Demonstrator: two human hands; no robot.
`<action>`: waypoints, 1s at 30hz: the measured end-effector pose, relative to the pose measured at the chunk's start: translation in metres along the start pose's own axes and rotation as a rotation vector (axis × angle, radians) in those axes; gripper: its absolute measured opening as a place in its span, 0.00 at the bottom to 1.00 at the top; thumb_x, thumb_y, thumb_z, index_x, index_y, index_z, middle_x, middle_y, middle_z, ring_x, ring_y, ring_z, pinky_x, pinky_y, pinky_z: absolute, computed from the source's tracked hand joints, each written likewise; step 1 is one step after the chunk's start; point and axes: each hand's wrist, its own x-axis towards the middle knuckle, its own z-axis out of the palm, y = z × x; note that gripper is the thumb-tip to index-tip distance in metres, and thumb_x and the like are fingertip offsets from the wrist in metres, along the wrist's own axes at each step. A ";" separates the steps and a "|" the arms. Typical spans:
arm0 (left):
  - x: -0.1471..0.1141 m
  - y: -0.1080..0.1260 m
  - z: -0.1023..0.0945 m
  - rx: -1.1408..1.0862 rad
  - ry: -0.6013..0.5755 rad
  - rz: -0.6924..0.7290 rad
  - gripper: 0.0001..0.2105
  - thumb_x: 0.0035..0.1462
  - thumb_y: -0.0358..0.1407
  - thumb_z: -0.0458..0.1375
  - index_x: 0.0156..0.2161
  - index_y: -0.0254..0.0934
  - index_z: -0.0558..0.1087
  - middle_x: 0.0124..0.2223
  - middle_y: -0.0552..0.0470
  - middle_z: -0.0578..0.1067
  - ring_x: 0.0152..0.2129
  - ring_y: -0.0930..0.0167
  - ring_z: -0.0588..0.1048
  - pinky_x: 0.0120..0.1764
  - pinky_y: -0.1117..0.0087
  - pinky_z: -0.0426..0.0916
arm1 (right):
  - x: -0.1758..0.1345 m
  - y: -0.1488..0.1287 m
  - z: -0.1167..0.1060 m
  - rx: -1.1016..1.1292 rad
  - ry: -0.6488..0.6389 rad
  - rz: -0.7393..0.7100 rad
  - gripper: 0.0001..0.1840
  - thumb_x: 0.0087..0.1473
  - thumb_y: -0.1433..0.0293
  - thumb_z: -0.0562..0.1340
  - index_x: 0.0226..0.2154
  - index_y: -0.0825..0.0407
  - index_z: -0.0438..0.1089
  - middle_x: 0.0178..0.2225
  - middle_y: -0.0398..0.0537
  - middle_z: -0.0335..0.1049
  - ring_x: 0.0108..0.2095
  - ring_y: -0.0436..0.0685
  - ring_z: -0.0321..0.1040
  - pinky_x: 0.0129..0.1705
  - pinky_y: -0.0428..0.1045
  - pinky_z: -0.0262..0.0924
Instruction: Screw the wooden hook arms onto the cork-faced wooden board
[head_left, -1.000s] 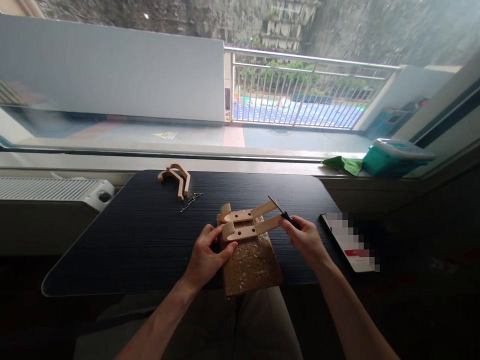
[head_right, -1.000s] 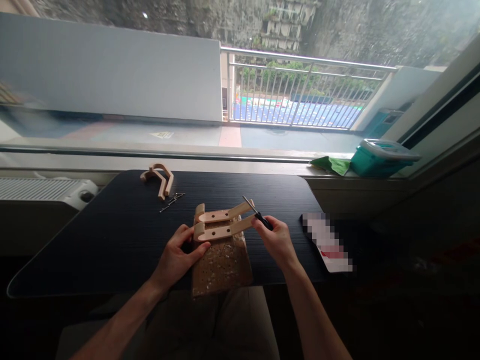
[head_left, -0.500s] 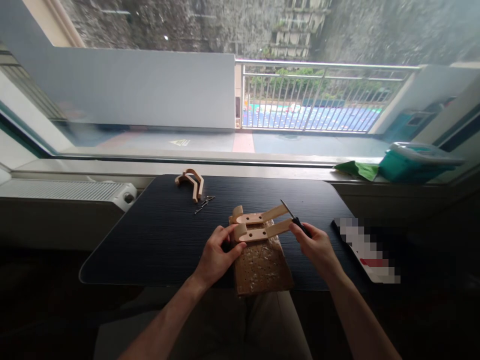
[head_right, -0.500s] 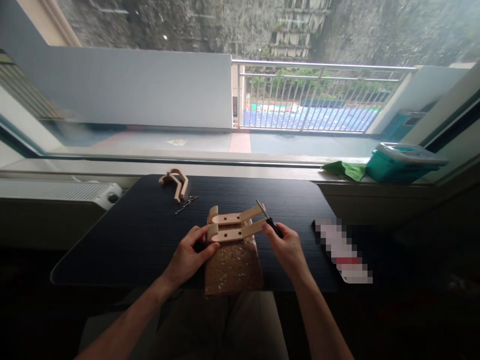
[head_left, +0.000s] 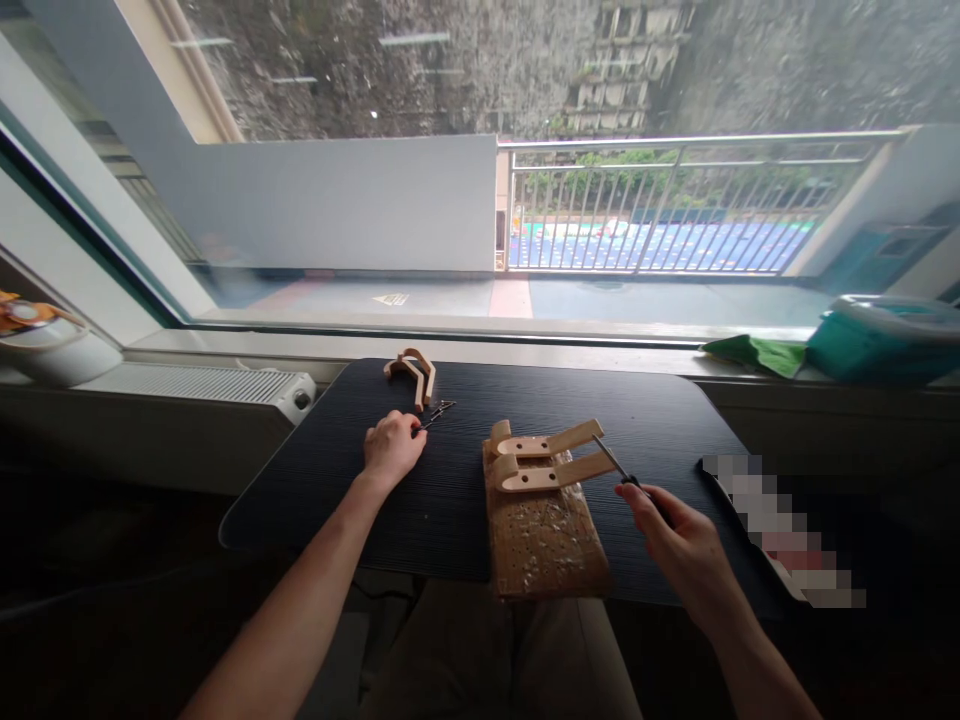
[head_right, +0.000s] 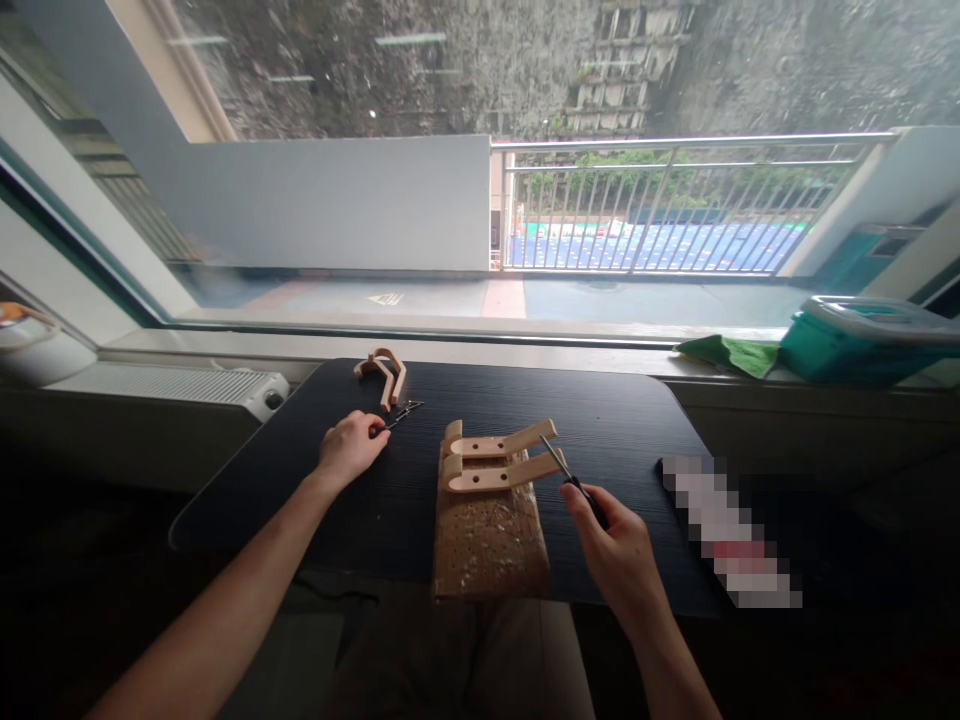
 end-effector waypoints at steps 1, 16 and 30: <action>0.000 0.002 0.001 0.015 -0.006 0.002 0.07 0.49 0.36 0.54 0.30 0.38 0.74 0.33 0.48 0.72 0.32 0.65 0.71 0.37 0.64 0.64 | -0.002 0.000 -0.001 0.001 0.001 0.003 0.27 0.46 0.50 0.59 0.38 0.56 0.72 0.18 0.40 0.59 0.17 0.47 0.52 0.17 0.45 0.48; -0.042 0.114 -0.087 -0.271 -0.136 0.570 0.05 0.51 0.33 0.54 0.31 0.40 0.73 0.30 0.56 0.75 0.28 0.73 0.71 0.35 0.72 0.63 | 0.002 0.002 0.012 -0.208 0.053 -0.220 0.21 0.52 0.56 0.54 0.40 0.52 0.71 0.36 0.50 0.74 0.36 0.58 0.69 0.37 0.50 0.60; -0.037 0.162 -0.054 0.080 -0.362 0.948 0.10 0.47 0.30 0.53 0.19 0.40 0.70 0.22 0.50 0.71 0.33 0.65 0.67 0.52 0.55 0.51 | -0.008 0.002 0.003 -0.250 0.062 -0.327 0.17 0.55 0.59 0.52 0.39 0.50 0.71 0.35 0.49 0.75 0.35 0.57 0.70 0.36 0.49 0.61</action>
